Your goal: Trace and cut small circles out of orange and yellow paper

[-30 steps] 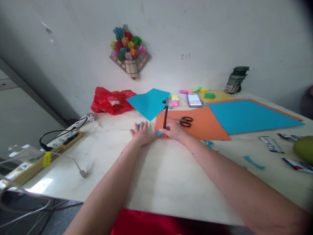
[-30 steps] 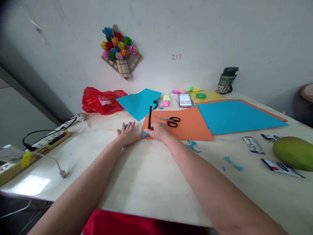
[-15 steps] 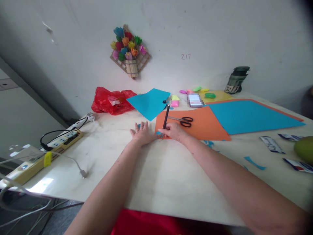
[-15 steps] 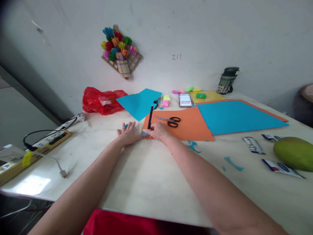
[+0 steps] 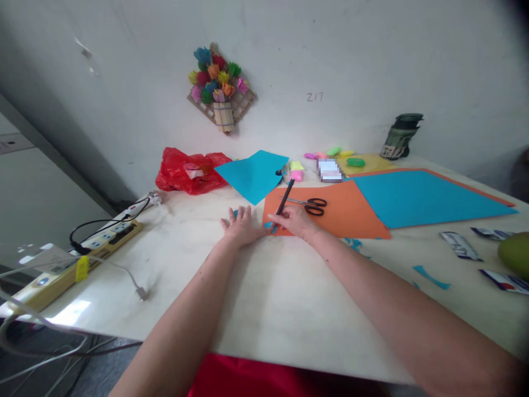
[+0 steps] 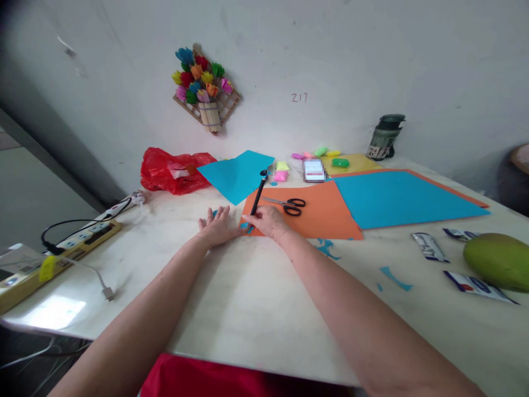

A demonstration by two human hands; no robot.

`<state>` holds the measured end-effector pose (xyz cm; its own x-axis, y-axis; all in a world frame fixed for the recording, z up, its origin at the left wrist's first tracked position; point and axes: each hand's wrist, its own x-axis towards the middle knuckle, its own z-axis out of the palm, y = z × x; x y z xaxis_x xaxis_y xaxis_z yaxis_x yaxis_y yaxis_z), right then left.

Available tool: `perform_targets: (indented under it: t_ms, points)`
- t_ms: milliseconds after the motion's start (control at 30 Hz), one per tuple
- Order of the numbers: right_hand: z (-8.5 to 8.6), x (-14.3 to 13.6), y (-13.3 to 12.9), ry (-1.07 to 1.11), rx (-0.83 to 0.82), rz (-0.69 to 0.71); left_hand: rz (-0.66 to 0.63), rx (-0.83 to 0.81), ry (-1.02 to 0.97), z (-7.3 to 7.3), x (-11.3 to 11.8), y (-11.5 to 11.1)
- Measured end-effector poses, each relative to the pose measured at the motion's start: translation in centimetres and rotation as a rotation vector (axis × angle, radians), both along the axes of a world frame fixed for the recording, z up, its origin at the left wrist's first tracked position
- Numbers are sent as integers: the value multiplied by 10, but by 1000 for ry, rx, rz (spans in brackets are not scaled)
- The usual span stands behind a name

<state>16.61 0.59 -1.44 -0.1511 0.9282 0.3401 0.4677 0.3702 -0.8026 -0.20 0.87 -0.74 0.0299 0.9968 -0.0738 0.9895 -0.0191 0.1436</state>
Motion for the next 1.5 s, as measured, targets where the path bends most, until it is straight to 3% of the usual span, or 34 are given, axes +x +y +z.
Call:
perform_targets:
  t_ms: [367, 667, 833, 1100, 1500]
  points:
    - [-3, 1, 3, 24, -62, 53, -18, -97, -34, 16, -2, -5]
    - [-1, 2, 1, 33, -63, 68, -33, -67, -1, 16, -6, -5]
    - [7, -5, -6, 22, 29, 55, -31, -79, -7, 20, -4, -7]
    - [-1, -10, -7, -56, -18, 72, -18, -102, -5, 22, -3, -8]
    - [3, -12, -11, -129, 6, 30, -38, -114, 5, 23, -3, -8]
